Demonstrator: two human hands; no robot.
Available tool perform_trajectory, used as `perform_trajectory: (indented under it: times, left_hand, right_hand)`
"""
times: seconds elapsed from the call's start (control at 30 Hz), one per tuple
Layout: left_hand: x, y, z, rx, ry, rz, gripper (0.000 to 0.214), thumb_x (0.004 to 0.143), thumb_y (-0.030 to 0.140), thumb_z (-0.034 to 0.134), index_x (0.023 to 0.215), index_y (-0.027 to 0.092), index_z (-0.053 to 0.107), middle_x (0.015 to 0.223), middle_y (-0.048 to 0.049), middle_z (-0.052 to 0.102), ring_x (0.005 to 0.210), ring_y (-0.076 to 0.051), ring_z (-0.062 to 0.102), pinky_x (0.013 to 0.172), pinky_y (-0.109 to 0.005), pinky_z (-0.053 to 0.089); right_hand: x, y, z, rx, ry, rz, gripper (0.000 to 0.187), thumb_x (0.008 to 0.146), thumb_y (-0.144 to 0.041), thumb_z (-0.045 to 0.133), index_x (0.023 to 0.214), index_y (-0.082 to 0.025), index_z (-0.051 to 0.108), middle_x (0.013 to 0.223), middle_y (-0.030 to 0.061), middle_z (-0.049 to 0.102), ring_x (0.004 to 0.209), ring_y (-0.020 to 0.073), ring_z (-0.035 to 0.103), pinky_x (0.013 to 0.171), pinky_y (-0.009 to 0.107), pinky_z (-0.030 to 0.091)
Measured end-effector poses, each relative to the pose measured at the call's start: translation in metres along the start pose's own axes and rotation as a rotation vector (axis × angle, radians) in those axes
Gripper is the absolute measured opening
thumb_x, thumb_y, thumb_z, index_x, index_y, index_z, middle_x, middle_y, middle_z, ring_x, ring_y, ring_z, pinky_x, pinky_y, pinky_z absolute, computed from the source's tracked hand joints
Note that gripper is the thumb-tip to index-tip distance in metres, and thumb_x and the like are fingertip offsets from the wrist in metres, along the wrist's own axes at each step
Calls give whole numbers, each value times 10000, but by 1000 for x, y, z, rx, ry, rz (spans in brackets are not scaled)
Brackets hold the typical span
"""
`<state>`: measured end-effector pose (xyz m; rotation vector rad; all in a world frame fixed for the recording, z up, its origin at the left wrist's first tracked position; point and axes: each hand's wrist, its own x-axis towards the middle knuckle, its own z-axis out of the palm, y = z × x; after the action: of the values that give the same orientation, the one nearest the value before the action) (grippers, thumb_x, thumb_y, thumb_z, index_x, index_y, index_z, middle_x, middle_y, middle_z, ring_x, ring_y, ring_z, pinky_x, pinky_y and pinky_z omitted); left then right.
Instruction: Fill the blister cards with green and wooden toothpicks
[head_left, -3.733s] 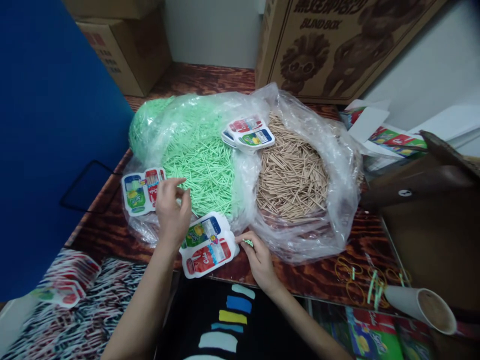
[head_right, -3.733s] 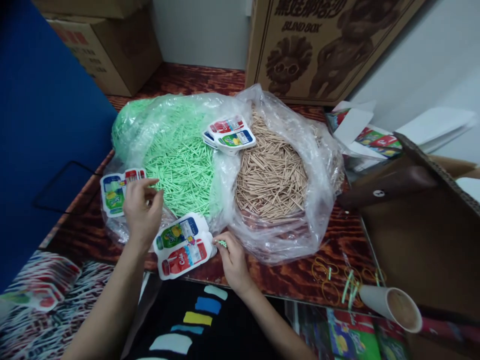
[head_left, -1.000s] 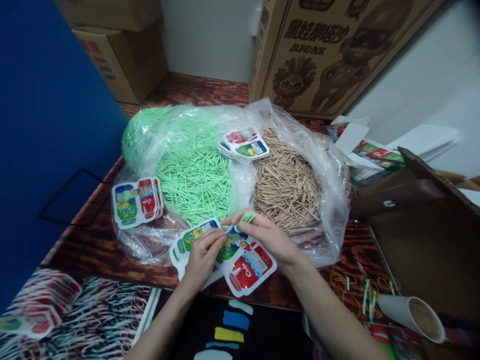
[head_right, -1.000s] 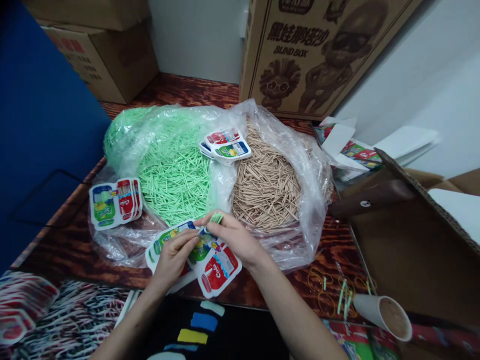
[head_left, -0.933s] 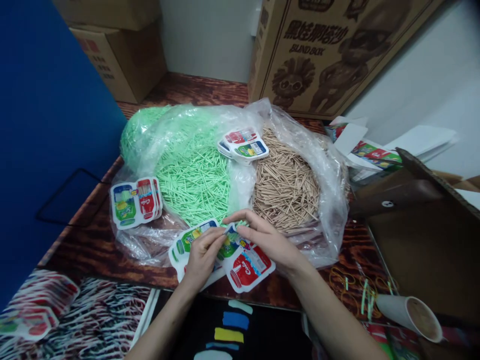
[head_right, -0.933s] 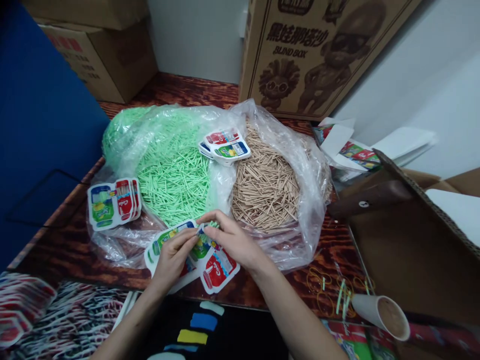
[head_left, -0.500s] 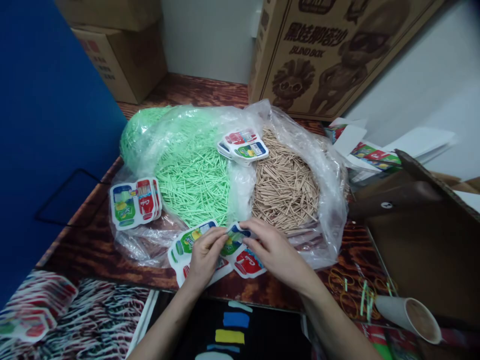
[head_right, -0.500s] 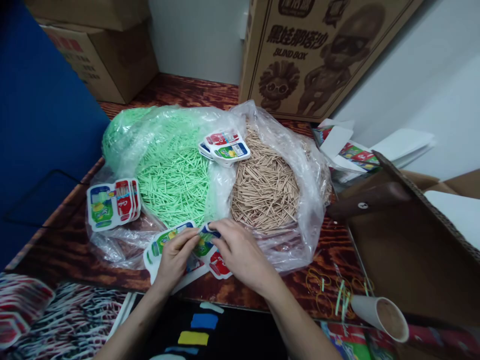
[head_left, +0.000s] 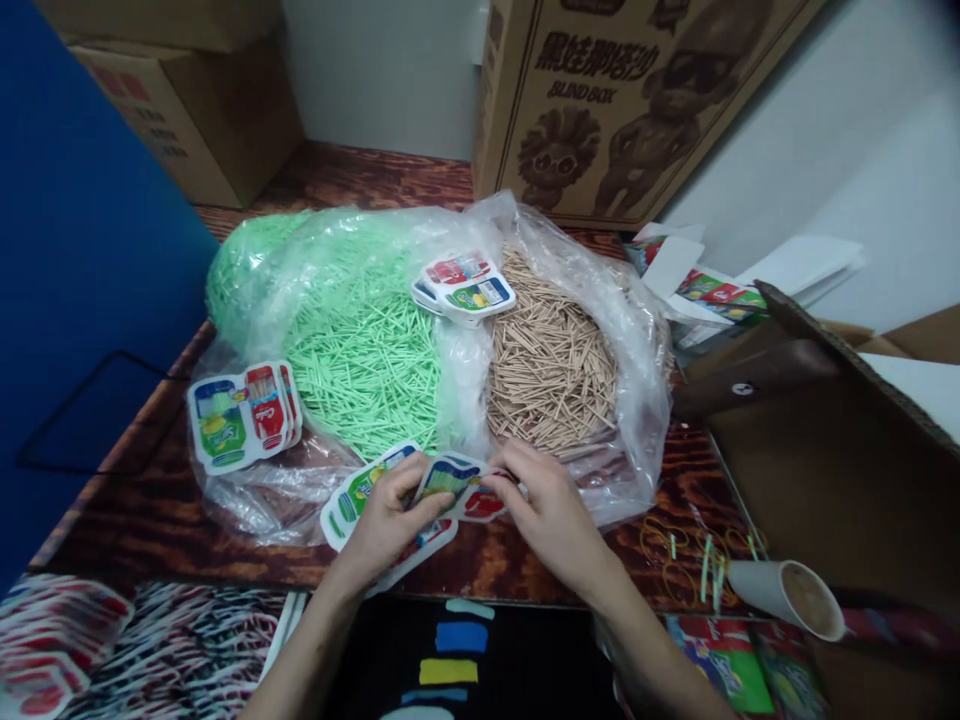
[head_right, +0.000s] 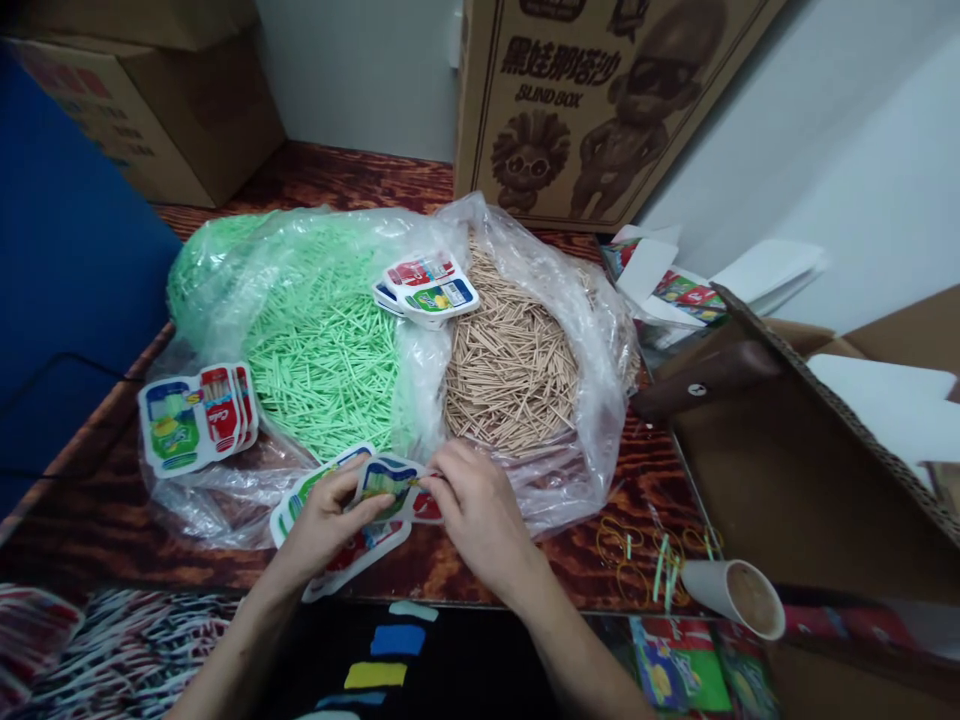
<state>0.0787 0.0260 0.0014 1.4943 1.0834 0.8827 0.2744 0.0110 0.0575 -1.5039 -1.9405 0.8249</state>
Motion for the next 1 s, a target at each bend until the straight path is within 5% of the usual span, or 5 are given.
perform_trajectory:
  times: [0.27,0.47,0.57,0.73,1.0]
  left_hand:
    - [-8,-1,11,-266,-257,-222,310,690,325,747,942,155,684,823,-32,676,760,-182,601,708,-264,483]
    - [-6,-3,27,-119,-164,-230,242,829,358,597,717,149,645,660,13,615,628,-134,537,624,-229,442]
    - [-5,0,29,-87,-121,-206,233,846,352,577,740,155,641,706,1,635,675,-149,550,666,-245,456]
    - [-8,0,44,-133,-90,-228,223,761,312,680,925,160,676,822,-16,686,769,-179,594,730,-268,475]
    - [-10,-1,53,-145,-32,-246,178,765,326,670,762,148,673,689,14,639,637,-137,537,611,-229,438]
  right_hand:
    - [-18,6,10,26,78,-5,230,914,-246,531,691,-193,534,703,-4,553,685,142,518,633,265,350]
    - [-20,16,4,10,83,-3,258,910,-303,544,679,-195,499,700,-2,526,679,146,495,616,265,339]
    - [-22,21,1,-10,52,-15,223,917,-257,526,703,-198,500,728,7,536,709,156,501,628,271,345]
    - [-23,24,11,-53,230,-17,359,891,-336,568,585,-206,433,613,-3,473,620,155,449,572,287,310]
    - [-29,27,24,-35,302,-26,372,888,-335,574,573,-208,423,596,-5,455,606,148,424,571,294,306]
